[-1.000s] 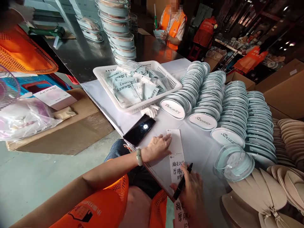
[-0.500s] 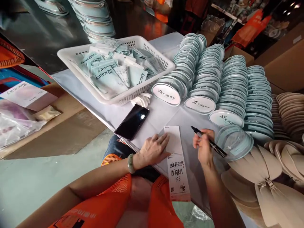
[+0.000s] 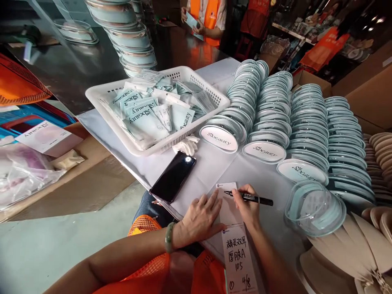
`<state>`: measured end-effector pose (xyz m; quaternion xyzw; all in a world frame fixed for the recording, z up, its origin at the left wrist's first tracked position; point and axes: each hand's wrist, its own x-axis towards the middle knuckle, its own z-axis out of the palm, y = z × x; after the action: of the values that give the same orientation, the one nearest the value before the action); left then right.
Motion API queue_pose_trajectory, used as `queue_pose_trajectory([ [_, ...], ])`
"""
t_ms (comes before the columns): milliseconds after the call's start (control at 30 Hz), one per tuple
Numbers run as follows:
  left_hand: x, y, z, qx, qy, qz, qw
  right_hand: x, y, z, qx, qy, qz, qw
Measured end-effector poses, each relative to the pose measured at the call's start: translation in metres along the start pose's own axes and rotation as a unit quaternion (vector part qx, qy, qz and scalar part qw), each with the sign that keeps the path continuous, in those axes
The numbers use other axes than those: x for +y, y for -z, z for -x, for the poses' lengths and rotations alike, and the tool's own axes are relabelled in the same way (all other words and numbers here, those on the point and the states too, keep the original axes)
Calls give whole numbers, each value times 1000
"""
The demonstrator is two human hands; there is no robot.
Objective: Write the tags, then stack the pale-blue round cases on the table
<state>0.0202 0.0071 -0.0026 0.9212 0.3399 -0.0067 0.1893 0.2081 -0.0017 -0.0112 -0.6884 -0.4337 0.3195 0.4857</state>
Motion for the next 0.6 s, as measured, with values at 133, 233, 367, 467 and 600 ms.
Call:
queue_pose_trajectory([
  [133, -2, 1, -3, -4, 11, -8, 1000, 0, 1, -4, 17, -1, 19, 1000],
  [233, -4, 0, -5, 6, 12, -10, 1000, 2, 2, -6, 25, 8, 28, 999],
  [367, -7, 2, -6, -4, 8, -16, 1000, 1, -3, -5, 25, 54, 75, 995],
  [467, -9, 5, -6, -15, -3, -24, 1000, 0, -8, -1, 12, 43, 77, 996],
  [600, -14, 4, -6, -7, -35, -40, 999, 2, -11, 5, 46, 89, 141, 985],
])
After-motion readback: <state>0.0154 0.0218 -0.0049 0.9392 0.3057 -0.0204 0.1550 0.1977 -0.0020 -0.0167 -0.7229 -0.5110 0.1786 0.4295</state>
